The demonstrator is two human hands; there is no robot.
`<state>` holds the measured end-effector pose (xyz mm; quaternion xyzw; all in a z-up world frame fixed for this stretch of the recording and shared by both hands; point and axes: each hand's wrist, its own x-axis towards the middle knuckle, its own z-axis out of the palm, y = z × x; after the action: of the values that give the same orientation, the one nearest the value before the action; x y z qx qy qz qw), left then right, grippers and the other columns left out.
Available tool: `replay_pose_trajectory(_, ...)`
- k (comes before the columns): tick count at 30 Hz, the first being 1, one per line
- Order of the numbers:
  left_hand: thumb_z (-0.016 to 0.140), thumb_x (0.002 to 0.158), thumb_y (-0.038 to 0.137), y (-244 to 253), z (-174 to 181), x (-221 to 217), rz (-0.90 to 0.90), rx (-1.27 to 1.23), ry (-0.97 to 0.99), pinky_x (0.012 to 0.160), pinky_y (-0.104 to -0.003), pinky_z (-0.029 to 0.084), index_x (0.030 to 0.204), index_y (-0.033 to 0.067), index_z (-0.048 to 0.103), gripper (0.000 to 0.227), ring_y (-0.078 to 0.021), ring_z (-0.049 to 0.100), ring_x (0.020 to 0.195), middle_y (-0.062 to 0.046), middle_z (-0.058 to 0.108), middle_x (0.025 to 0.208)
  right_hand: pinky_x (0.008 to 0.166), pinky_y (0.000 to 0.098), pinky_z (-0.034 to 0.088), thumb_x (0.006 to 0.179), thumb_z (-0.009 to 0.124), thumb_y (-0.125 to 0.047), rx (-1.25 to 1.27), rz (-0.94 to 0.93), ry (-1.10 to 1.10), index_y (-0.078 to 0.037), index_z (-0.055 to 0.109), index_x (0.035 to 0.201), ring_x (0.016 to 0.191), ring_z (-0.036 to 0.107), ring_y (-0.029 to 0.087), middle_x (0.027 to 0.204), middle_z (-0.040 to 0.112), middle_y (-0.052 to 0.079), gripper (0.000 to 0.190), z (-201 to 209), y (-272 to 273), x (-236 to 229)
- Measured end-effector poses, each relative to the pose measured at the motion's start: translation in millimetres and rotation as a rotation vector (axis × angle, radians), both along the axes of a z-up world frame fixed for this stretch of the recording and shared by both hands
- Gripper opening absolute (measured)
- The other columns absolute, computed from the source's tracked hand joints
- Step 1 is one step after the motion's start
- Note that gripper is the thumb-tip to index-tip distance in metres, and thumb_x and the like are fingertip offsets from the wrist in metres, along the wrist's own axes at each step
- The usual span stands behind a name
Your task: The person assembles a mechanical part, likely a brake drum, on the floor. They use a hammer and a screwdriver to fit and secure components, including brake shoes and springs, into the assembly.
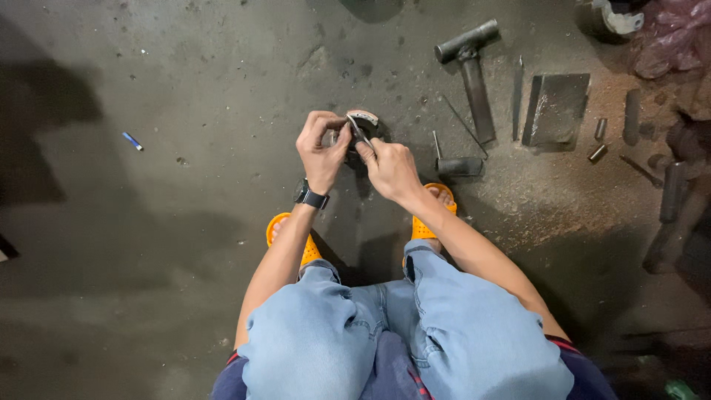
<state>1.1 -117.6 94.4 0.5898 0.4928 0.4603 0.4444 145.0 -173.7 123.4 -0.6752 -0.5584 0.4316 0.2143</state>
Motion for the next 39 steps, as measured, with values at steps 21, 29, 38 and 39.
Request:
replay_pose_trajectory(21, 0.068, 0.083, 0.004, 15.0, -55.9, -33.1, -0.128, 0.333, 0.508, 0.066, -0.041, 0.045, 0.081, 0.0044, 0.056, 0.012, -0.0312, 0.056, 0.074, -0.010, 0.052, 0.081, 0.049, 0.0342, 0.046, 0.110, 0.035, -0.025, -0.027, -0.123, 0.027, -0.004, 0.060, 0.067, 0.050, 0.055, 0.019, 0.053, 0.059, 0.012, 0.053, -29.3, -22.1, 16.4)
replay_pose_trajectory(29, 0.086, 0.079, 0.026, 17.8, -33.7, -45.9, -0.405, 0.214, 1.023, 0.095, -0.052, 0.040, 0.123, 0.0107, 0.059, 0.053, -0.0319, 0.049, 0.115, -0.016, 0.051, 0.120, 0.041, 0.0312, 0.048, 0.103, 0.040, -0.020, -0.295, -0.545, 0.377, 0.004, 0.061, 0.097, 0.040, 0.056, 0.017, 0.059, 0.048, 0.003, 0.033, -20.9, -72.1, 41.5)
replay_pose_trajectory(38, 0.092, 0.051, 0.038, 11.2, -20.3, 0.5, -0.960, 0.286, 1.071, 0.114, -0.059, 0.023, 0.150, 0.0103, 0.029, 0.121, -0.0362, 0.037, 0.135, -0.022, 0.041, 0.140, 0.084, 0.0494, 0.045, 0.102, 0.046, -0.023, -0.418, -0.018, 0.154, 0.006, 0.063, 0.090, 0.091, 0.063, 0.044, 0.086, 0.064, 0.028, 0.037, -4.4, -107.9, 36.7)
replay_pose_trajectory(39, 0.092, 0.051, 0.038, 9.5, -25.2, 2.3, -0.966, 0.295, 1.069, 0.114, -0.059, 0.023, 0.150, 0.0103, 0.029, 0.121, -0.0362, 0.037, 0.135, -0.022, 0.041, 0.140, 0.084, 0.0494, 0.045, 0.102, 0.046, -0.023, -0.414, -0.027, 0.153, 0.006, 0.063, 0.090, 0.091, 0.063, 0.044, 0.086, 0.064, 0.028, 0.037, -13.1, -112.0, 35.4)
